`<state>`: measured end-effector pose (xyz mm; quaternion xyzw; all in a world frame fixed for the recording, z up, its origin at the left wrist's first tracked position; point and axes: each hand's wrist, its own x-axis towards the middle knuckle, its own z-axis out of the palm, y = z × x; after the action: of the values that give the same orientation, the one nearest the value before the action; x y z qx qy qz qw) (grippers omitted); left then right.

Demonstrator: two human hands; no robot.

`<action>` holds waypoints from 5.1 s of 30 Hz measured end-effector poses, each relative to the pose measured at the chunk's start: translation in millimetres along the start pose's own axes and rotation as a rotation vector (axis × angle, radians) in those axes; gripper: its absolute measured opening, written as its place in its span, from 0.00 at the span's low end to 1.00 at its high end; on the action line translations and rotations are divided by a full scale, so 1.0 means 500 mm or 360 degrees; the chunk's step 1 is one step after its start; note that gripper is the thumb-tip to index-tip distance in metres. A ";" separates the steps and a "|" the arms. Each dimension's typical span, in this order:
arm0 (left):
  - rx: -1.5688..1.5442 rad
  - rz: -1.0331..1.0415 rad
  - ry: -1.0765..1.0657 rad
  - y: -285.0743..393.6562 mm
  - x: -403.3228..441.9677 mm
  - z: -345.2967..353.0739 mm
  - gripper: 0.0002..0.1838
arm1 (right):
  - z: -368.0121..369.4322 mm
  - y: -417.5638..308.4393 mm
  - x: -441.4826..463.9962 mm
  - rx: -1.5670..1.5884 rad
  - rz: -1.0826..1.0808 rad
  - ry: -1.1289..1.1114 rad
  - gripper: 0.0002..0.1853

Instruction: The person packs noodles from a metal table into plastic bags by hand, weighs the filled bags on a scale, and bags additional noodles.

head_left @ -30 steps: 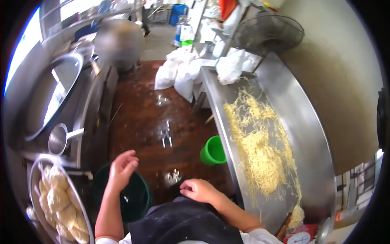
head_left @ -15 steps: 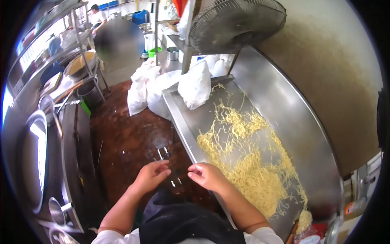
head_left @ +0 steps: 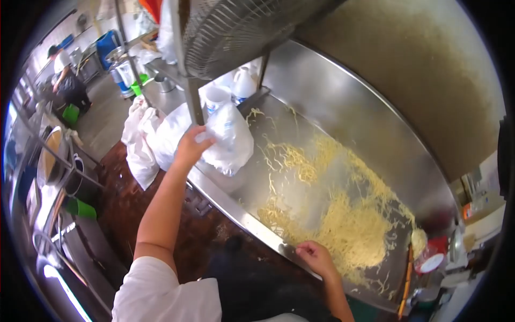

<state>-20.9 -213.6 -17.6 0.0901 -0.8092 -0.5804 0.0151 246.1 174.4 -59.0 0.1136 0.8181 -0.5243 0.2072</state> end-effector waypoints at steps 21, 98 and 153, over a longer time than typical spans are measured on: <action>-0.0637 0.0917 -0.1493 0.246 -0.167 0.033 0.13 | 0.079 -0.412 0.111 -0.0335 -0.1196 0.0547 0.31; -0.0867 0.0050 -0.0516 0.221 -0.211 0.341 0.11 | -0.235 0.049 0.189 -0.1448 -0.0276 0.0277 0.40; -0.0220 0.0179 -0.0900 0.199 -0.279 0.539 0.12 | -0.414 -0.004 0.160 -0.0467 -0.0305 0.0030 0.35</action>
<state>68.5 92.6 -0.7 -0.1213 -0.7435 -0.6345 -0.1728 128.8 358.2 -18.8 0.0085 0.8948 -0.4155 0.1629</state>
